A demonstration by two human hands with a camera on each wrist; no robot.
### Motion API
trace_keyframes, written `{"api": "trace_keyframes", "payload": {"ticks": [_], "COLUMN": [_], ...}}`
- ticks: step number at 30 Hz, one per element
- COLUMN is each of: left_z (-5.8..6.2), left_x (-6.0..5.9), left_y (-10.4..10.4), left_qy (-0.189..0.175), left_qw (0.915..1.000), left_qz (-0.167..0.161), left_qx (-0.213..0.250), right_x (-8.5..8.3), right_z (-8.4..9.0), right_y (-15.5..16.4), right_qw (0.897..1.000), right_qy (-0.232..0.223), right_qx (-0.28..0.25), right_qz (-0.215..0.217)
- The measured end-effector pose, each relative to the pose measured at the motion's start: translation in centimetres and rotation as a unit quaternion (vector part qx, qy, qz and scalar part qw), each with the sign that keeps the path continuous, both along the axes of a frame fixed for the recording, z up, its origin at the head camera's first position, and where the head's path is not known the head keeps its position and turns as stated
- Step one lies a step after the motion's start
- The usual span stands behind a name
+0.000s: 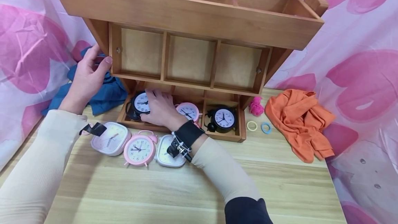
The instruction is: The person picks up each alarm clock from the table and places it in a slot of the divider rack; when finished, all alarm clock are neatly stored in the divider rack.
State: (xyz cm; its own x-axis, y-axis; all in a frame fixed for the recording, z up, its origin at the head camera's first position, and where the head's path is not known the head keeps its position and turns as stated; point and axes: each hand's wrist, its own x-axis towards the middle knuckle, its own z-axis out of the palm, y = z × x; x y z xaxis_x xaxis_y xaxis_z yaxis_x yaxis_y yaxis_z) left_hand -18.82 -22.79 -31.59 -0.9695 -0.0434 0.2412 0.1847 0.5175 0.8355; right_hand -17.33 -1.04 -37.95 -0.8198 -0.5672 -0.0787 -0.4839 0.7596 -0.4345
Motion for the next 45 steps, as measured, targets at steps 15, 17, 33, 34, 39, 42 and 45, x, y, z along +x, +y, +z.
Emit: {"api": "trace_keyframes", "payload": {"ticks": [15,17,33,34,39,42,45], "left_z": [-0.2,-0.2,-0.1,-0.1,-0.1,0.0,0.1], "left_x": [-0.3,-0.3,-0.5,-0.5,-0.4,-0.4,-0.3], "left_y": [0.1,0.0,-0.1,-0.1,-0.1,0.0,0.1], "left_qy": [0.0,0.0,0.012,0.012,0.013,0.016,0.016], "left_qw": [0.9999,0.9999,0.9999,0.9999,0.9999,0.9998,0.9998], "left_qz": [-0.01,-0.01,-0.01,-0.01,-0.01,-0.011,-0.014], "left_qx": [0.005,0.003,0.001,0.0,-0.002,-0.001,0.005], "right_x": [0.0,-0.1,0.1,0.3,2.1,3.4,5.1], "right_z": [-1.5,-2.0,-0.2,0.0,1.3,1.9,2.3], "right_y": [0.7,0.6,2.7,3.1,5.5,7.1,8.4], "right_qw": [0.996,0.994,1.0,1.0,0.998,0.996,0.996], "right_qy": [0.049,0.053,-0.001,0.003,0.035,0.053,0.056], "right_qx": [0.076,0.092,0.006,-0.004,-0.04,-0.056,-0.06], "right_qz": [-0.013,-0.011,-0.013,-0.015,-0.031,-0.035,-0.035]}}
